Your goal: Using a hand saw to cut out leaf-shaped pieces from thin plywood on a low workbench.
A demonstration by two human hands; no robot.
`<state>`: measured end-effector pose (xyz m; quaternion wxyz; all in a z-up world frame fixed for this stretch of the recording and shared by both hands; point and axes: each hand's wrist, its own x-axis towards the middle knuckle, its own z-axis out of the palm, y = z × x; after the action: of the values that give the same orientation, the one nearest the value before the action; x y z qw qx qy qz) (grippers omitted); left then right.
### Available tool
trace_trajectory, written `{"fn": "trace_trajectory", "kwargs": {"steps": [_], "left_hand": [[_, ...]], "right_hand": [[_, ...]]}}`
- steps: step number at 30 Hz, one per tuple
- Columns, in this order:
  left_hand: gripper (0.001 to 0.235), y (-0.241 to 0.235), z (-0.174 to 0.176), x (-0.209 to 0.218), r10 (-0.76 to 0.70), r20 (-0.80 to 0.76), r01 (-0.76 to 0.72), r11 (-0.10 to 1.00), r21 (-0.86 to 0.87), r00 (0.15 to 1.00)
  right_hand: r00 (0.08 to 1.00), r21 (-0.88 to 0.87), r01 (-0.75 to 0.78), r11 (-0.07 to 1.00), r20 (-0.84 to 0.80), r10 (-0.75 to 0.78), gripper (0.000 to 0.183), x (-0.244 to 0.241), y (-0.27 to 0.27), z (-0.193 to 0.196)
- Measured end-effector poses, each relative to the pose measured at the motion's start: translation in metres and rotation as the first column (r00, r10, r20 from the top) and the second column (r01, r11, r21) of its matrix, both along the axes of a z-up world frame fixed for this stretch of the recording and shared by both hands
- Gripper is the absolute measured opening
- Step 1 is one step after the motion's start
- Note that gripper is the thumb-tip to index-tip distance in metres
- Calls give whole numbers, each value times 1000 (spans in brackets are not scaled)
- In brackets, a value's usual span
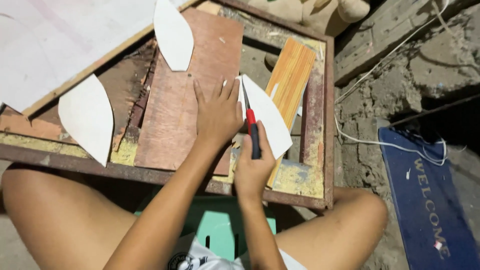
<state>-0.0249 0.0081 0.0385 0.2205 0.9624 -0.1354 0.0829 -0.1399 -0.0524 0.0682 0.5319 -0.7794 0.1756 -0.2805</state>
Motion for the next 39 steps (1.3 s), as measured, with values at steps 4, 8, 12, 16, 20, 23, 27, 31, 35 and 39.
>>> {"fn": "trace_trajectory", "kwargs": {"steps": [4,8,12,16,20,23,27,31,35,39], "left_hand": [[54,2,-4,4,-27,91,33,998,-61,996],[52,3,-8,2,-37,148,52,994,-100,988],[50,0,-15,2,-37,179,54,994,-91,983],[50,1,-18,5,-66,201,82,994,-72,977],[51,2,-8,2,-66,203,85,993,-86,977],[53,2,-13,2,-67,207,85,993,-79,976],[59,3,0,1,-28,158,40,996,-74,987],[74,3,0,1,2,83,8,993,-116,997],[71,-1,-15,6,26,175,-5,993,-118,984],[71,-1,-17,6,54,212,-24,990,-139,976]], "right_hand": [[995,-192,39,981,-85,-56,38,-6,20,16],[996,-319,16,948,-81,-44,35,-17,12,11],[984,-340,-51,939,-176,-10,34,-23,-1,21],[886,-431,-309,848,-454,92,36,-19,-15,34],[858,-468,-435,769,-475,196,26,-16,-42,32],[818,-582,-552,597,-516,253,31,-20,-51,26],[750,-268,-640,720,-423,509,55,-16,-43,74],[856,-285,-446,848,-414,311,59,-9,-50,43],[933,-696,-345,630,-324,154,54,-12,-47,2],[930,-633,-356,687,-309,198,52,-6,-54,13]]}}
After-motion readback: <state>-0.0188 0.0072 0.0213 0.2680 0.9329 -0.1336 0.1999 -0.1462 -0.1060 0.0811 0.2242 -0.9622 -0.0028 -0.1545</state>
